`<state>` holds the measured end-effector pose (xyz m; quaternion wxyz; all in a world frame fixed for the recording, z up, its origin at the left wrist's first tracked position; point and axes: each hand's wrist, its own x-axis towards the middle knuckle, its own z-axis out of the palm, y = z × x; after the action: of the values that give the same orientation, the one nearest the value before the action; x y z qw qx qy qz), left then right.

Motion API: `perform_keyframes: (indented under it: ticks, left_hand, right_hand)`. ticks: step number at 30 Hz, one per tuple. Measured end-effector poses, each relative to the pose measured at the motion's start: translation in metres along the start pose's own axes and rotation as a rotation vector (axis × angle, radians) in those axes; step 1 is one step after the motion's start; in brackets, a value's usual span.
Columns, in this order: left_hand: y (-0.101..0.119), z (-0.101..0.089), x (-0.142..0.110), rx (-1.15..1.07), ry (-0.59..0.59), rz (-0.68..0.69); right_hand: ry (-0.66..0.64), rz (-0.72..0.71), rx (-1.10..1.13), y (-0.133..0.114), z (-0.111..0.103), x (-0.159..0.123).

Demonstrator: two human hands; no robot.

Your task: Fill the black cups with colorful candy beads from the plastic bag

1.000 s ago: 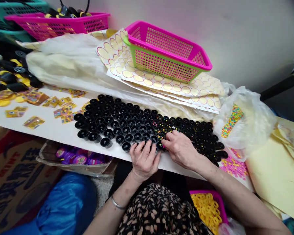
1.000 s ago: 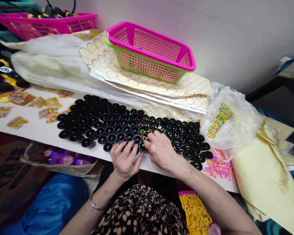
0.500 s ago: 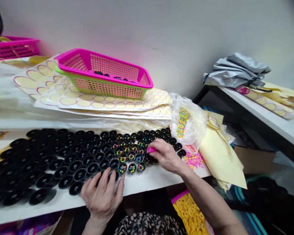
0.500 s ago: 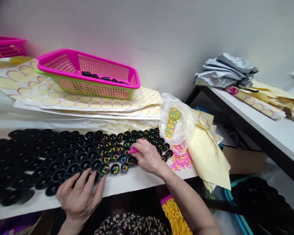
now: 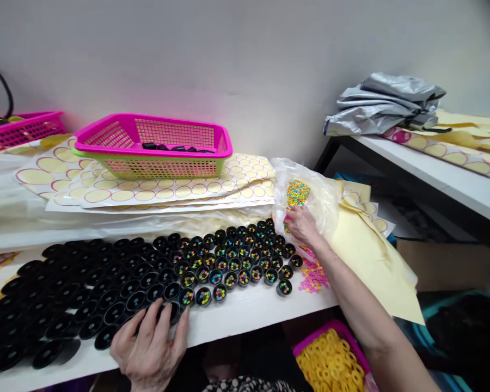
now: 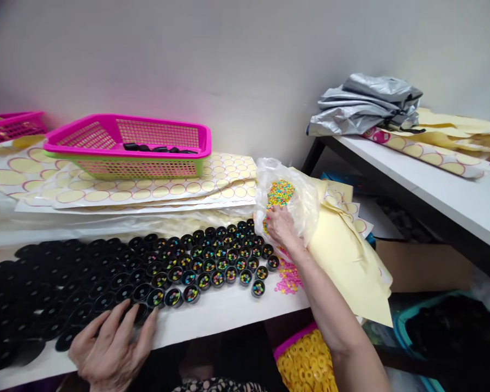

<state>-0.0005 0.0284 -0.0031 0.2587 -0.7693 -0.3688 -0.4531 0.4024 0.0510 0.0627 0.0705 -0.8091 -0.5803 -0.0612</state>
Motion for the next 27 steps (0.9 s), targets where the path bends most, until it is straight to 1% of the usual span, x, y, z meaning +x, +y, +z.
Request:
perform_keyframes:
  ticks: [2, 4, 6, 8, 10, 12, 14, 15, 18, 22, 24, 27]
  left_hand:
    - [-0.002, 0.002, 0.000, -0.004, 0.000, 0.026]
    - [-0.003, 0.003, -0.001, -0.001, -0.001, 0.044]
    - [-0.004, 0.004, -0.002, 0.007, -0.005, 0.050]
    - [-0.006, 0.004, -0.004, 0.016, -0.005, 0.050]
    - [-0.007, 0.004, -0.005, 0.018, -0.005, 0.052]
    - [-0.008, 0.004, -0.006, 0.015, -0.008, 0.051]
    - [-0.008, 0.005, -0.006, 0.008, -0.017, 0.056]
    - [-0.009, 0.006, -0.006, 0.007, -0.018, 0.061]
    - [-0.010, 0.007, -0.004, 0.011, -0.015, 0.082]
    - [-0.010, 0.006, -0.002, -0.010, -0.020, 0.087]
    - [-0.010, 0.006, -0.002, -0.014, -0.018, 0.091]
    - [-0.009, 0.006, -0.002, -0.004, -0.019, 0.090]
  right_hand:
    - [-0.012, -0.046, 0.034, -0.011, 0.006, 0.002]
    - [0.009, -0.085, 0.054, -0.019, 0.011, 0.002]
    - [0.024, -0.146, 0.099, -0.021, 0.014, 0.001]
    - [0.035, -0.194, 0.197, -0.016, 0.016, -0.001]
    - [0.067, -0.157, 0.318, -0.005, 0.019, -0.001]
    - [0.096, -0.061, 0.405, 0.008, 0.023, 0.000]
    - [0.098, 0.012, 0.439, 0.018, 0.027, 0.002]
    - [0.090, 0.027, 0.445, 0.021, 0.028, 0.004]
    - [0.069, 0.022, 0.449, 0.024, 0.030, 0.006]
    - [0.004, -0.035, 0.431, 0.021, 0.029, 0.008]
    - [-0.017, -0.025, 0.424, 0.023, 0.028, 0.010]
    - [0.000, 0.020, 0.446, 0.031, 0.025, 0.014]
